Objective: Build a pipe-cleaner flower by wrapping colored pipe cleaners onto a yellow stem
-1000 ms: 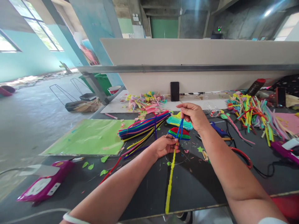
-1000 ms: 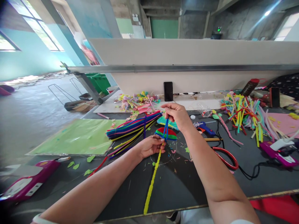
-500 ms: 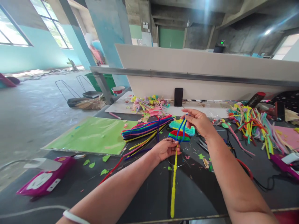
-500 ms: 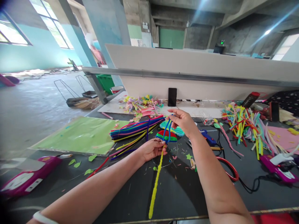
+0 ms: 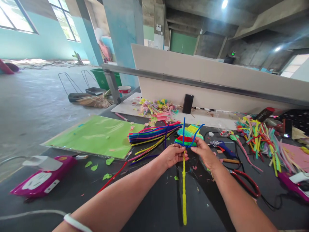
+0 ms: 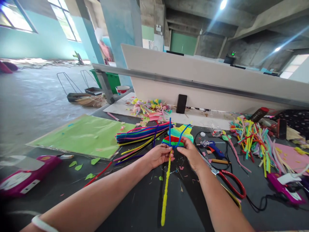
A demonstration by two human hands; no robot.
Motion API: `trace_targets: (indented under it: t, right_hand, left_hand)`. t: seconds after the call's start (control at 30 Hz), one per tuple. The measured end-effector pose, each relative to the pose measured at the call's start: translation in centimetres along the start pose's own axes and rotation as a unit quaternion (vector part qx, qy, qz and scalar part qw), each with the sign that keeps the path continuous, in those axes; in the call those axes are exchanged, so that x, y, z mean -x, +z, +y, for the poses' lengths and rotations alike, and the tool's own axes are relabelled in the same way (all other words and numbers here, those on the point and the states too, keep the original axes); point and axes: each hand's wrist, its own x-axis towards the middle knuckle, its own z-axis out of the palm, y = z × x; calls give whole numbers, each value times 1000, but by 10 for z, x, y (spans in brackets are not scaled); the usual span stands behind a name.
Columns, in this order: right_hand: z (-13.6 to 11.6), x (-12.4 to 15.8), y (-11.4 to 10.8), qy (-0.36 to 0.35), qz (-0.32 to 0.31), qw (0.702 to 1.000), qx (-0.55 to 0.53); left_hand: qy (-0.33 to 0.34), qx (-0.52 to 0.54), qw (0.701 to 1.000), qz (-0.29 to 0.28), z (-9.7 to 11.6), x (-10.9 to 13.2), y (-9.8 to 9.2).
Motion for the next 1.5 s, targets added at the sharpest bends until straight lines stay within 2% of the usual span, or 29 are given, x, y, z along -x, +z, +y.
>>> trace_targets:
  t: [0.07, 0.37, 0.63, 0.83, 1.13, 1.33, 1.5]
  right_hand:
    - [-1, 1, 8, 28, -43, 998, -21]
    - [8, -5, -1, 43, -50, 995, -78]
    - [3, -1, 4, 29, -31, 997, -58]
    - [1, -2, 0, 38, 11, 998, -46]
    - [0, -2, -5, 33, -12, 999, -21]
    - [3, -3, -6, 32, -18, 999, -16]
    - [-1, 0, -3, 36, -41, 996, -70]
  left_hand:
    - [0, 1, 1000, -1, 0, 1, 0]
    - [-9, -25, 1000, -4, -2, 1, 0]
    - [1, -29, 998, -49, 1, 3, -1]
    - [3, -14, 996, -83, 2, 4, 0]
    - [7, -36, 999, -31, -1, 5, 4]
    - [4, -39, 999, -25, -1, 4, 4]
    - [11, -28, 999, -20, -1, 4, 4]
